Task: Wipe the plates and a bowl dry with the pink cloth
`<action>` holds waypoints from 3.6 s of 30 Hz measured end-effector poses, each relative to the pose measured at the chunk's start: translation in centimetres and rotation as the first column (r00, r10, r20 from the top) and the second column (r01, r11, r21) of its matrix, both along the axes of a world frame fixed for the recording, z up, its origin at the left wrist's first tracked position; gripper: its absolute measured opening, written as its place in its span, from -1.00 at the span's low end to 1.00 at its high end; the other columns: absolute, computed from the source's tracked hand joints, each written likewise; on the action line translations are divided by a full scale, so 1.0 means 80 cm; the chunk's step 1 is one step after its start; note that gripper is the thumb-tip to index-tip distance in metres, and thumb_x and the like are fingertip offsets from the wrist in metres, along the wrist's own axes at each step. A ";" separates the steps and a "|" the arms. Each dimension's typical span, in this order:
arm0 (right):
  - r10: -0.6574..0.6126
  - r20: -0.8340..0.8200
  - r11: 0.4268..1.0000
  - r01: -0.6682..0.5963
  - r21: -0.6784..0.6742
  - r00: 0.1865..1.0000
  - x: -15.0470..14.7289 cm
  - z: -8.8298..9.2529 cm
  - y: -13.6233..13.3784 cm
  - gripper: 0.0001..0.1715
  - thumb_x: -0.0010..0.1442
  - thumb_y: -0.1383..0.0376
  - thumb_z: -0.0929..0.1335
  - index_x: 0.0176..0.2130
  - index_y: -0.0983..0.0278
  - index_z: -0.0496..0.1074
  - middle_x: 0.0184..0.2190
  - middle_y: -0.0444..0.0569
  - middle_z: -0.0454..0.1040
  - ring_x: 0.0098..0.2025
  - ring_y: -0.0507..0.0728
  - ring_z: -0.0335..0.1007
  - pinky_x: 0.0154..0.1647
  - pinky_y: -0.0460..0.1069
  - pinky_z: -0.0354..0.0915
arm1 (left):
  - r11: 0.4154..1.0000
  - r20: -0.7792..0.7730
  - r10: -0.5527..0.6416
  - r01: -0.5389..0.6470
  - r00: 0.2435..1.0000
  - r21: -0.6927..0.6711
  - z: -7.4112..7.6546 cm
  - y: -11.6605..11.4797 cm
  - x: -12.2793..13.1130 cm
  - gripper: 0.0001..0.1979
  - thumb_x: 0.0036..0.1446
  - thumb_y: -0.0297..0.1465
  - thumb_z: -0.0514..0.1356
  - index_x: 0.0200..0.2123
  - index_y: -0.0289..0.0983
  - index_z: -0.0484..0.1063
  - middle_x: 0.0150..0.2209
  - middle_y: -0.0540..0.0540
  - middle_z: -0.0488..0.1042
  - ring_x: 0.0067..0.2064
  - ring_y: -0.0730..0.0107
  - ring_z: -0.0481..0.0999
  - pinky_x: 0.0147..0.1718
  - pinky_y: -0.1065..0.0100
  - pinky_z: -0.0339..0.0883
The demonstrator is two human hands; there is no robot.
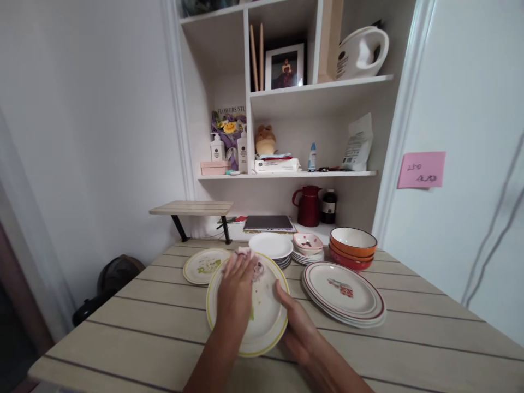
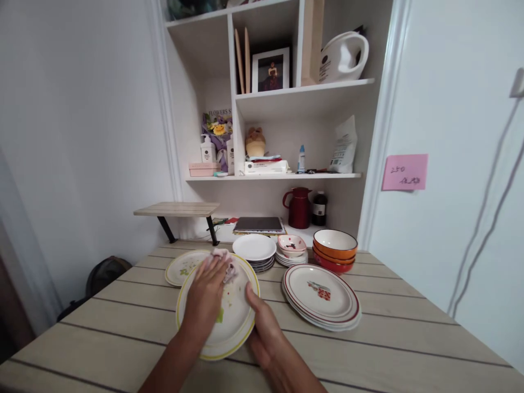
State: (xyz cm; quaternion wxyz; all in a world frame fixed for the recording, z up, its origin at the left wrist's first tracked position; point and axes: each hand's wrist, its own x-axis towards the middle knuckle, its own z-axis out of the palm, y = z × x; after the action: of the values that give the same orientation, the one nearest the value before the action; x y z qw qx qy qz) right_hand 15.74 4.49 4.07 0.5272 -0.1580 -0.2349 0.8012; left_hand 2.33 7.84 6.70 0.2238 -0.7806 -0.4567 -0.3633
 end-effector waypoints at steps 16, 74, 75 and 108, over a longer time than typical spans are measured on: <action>-0.035 0.011 0.998 0.036 -0.054 0.999 0.010 0.002 0.005 -0.39 0.28 0.03 0.29 0.06 0.47 0.43 -0.09 0.21 0.58 0.06 0.27 0.47 0.19 0.19 0.24 | 0.978 -0.079 0.196 -0.189 0.977 0.089 -0.035 -0.026 -0.056 -0.54 0.28 -0.52 -0.06 0.21 -0.29 0.28 0.19 -0.15 0.39 0.23 0.12 0.35 0.25 -0.15 0.06; 0.036 0.012 0.999 -0.036 -0.040 0.999 0.011 -0.013 0.014 -0.37 0.22 0.00 0.33 0.08 0.42 0.42 -0.09 0.17 0.59 0.02 0.25 0.49 0.19 0.15 0.21 | 0.973 -0.201 0.109 -0.146 0.973 -0.179 -0.043 -0.015 0.014 -0.43 0.21 -0.52 0.05 0.29 -0.19 0.15 0.32 -0.13 0.18 0.31 0.11 0.21 0.16 0.00 0.26; 0.024 0.014 0.999 -0.024 -0.036 1.000 0.015 -0.013 0.016 -0.36 0.21 0.00 0.34 0.07 0.42 0.44 -0.08 0.17 0.58 0.02 0.25 0.49 0.19 0.15 0.22 | 0.977 -0.223 0.058 -0.101 0.973 -0.190 -0.048 -0.020 0.015 -0.41 0.18 -0.51 0.08 0.28 -0.17 0.17 0.31 -0.12 0.20 0.30 0.10 0.23 0.15 0.00 0.28; 0.029 -0.023 0.999 -0.030 -0.017 0.999 0.012 -0.005 0.016 -0.33 0.25 -0.03 0.28 0.05 0.48 0.42 -0.08 0.23 0.57 0.05 0.27 0.46 0.19 0.19 0.21 | 0.957 -0.272 0.260 -0.285 0.927 -0.057 -0.041 -0.042 -0.048 -0.50 0.23 -0.51 -0.08 0.17 -0.13 0.36 0.31 -0.12 0.19 0.32 -0.02 0.17 0.17 -0.27 0.05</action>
State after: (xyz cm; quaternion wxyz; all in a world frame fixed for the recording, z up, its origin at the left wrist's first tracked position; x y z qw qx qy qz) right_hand 16.72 5.75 3.71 0.5166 -0.1500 -0.2244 0.8126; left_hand -1.47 4.49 3.39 0.2927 -0.7603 -0.5441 -0.2004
